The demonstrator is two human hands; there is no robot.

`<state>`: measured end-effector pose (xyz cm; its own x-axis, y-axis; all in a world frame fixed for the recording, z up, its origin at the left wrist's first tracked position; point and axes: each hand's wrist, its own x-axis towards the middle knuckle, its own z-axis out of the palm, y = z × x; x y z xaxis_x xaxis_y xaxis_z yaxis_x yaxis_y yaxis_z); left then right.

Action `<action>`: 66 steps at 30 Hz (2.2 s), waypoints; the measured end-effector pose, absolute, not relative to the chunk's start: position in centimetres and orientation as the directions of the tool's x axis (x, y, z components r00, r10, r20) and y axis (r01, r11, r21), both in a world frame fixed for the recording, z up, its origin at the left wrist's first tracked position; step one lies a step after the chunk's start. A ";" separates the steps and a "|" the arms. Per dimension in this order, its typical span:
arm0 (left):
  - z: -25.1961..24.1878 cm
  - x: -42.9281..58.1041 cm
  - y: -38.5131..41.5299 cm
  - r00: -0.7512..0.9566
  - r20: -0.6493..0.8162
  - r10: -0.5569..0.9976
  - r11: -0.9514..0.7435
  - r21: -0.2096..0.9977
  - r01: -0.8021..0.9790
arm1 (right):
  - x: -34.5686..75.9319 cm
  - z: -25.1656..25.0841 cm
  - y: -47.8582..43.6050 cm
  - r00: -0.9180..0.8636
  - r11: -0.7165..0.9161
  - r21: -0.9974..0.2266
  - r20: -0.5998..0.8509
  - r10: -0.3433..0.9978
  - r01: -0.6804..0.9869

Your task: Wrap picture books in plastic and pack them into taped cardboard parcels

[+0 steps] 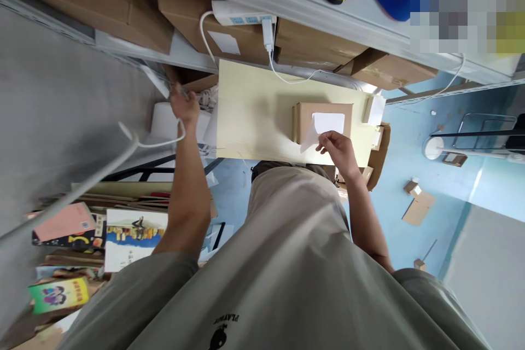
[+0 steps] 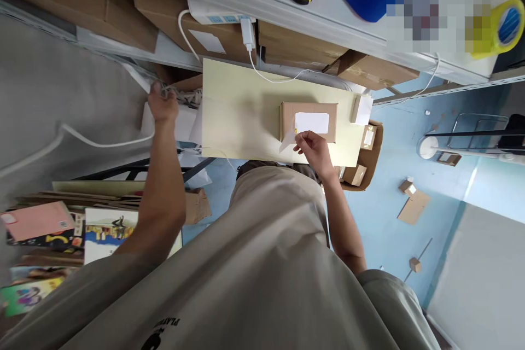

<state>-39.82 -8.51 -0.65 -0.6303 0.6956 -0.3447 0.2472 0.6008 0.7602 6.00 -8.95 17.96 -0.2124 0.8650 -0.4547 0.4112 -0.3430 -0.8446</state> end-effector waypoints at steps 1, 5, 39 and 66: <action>-0.4 -37.9 -8.1 -0.698 -0.355 0.621 0.641 0.743 0.193 | 6.3 17.8 -9.0 -0.197 -0.344 -0.843 -0.451 0.870 0.414; 2.7 -26.4 -8.5 -0.551 -0.470 0.690 0.549 0.835 -0.026 | 7.9 17.5 -9.1 -0.125 -0.286 -0.836 -0.383 0.915 0.469; 9.9 -0.5 -14.0 -0.174 -0.368 0.914 0.387 0.918 0.090 | 23.1 12.1 -0.5 -0.559 0.247 -0.833 -0.089 0.824 0.496; 7.1 -1.0 -14.9 -0.234 -0.251 0.939 0.300 0.932 0.204 | 22.6 15.4 -2.6 -0.628 0.388 -0.748 -0.050 0.776 0.538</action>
